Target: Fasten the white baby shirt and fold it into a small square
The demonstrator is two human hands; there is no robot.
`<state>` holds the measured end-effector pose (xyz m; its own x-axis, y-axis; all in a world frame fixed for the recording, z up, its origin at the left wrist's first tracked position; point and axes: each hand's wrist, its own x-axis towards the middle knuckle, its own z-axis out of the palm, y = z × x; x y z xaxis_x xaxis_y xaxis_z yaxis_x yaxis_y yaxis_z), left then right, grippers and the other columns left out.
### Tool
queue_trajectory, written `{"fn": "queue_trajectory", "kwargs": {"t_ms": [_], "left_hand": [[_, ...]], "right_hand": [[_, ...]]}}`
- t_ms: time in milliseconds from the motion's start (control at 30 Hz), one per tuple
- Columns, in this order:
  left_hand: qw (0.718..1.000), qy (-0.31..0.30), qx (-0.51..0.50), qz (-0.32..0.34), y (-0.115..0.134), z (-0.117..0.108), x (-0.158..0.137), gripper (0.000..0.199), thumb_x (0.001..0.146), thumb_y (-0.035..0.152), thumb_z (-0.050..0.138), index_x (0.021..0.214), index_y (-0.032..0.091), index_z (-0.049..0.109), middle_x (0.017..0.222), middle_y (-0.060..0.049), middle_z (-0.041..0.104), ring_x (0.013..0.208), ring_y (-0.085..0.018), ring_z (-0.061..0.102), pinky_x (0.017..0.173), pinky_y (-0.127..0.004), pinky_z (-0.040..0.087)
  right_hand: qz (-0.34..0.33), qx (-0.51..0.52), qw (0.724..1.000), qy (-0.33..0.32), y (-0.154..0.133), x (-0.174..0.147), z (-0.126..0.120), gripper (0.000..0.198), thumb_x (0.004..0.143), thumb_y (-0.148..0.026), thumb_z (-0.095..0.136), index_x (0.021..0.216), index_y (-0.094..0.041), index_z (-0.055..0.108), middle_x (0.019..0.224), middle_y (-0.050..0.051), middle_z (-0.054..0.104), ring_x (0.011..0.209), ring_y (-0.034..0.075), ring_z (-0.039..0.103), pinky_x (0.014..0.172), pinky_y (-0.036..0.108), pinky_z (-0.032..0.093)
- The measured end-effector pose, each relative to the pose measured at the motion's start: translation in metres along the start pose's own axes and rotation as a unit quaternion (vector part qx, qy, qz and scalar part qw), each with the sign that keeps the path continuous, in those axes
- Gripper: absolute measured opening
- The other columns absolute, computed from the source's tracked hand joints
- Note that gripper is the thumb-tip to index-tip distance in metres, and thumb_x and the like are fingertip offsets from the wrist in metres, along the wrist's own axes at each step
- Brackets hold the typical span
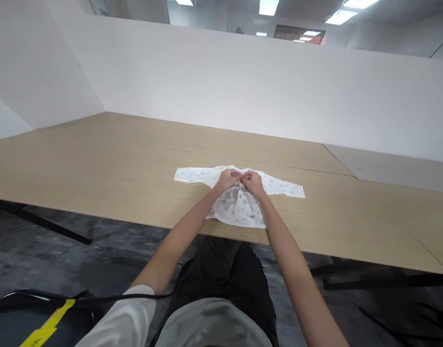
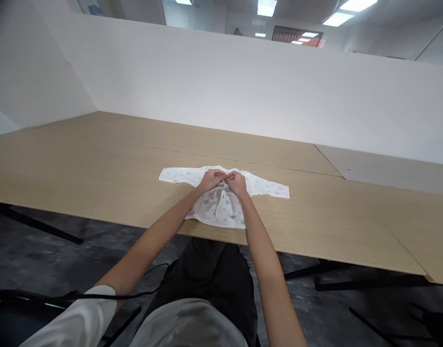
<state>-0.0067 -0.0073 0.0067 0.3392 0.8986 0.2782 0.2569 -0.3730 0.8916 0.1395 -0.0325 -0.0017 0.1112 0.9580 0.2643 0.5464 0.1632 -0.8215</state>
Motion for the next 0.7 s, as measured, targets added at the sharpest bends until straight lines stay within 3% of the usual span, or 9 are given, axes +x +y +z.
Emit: {"fn": "queue_trajectory", "kwargs": {"t_ms": [267,533,700], "left_hand": [[0.999,0.015,0.03,-0.006,-0.005,0.002,0.002,0.016,0.079,0.024,0.059,0.084,0.014,0.069,0.082,-0.006,0.072,0.075,-0.016,0.066,0.073,-0.026,0.052],[0.999,0.016,0.037,-0.016,-0.009,0.002,0.005,0.019,0.08,0.027,0.059,0.087,0.012,0.07,0.082,-0.008,0.072,0.075,-0.016,0.066,0.075,-0.028,0.052],[0.998,0.019,0.055,0.018,-0.012,0.002,0.006,0.019,0.081,0.027,0.058,0.087,0.013,0.069,0.086,-0.007,0.072,0.081,-0.016,0.066,0.077,-0.026,0.051]], "right_hand": [[0.041,0.047,0.998,-0.022,0.001,0.001,0.0,0.017,0.068,-0.032,0.06,0.071,-0.016,0.059,0.056,0.0,0.058,0.052,0.011,0.051,0.052,0.02,0.039],[0.066,0.031,0.997,0.017,0.002,0.005,0.006,0.017,0.065,-0.032,0.055,0.065,-0.015,0.058,0.057,0.0,0.056,0.053,0.01,0.047,0.051,0.02,0.036],[0.097,0.061,0.993,0.006,0.001,0.004,0.006,0.018,0.068,-0.032,0.052,0.063,-0.015,0.055,0.048,-0.002,0.048,0.046,0.009,0.042,0.045,0.019,0.033]]}}
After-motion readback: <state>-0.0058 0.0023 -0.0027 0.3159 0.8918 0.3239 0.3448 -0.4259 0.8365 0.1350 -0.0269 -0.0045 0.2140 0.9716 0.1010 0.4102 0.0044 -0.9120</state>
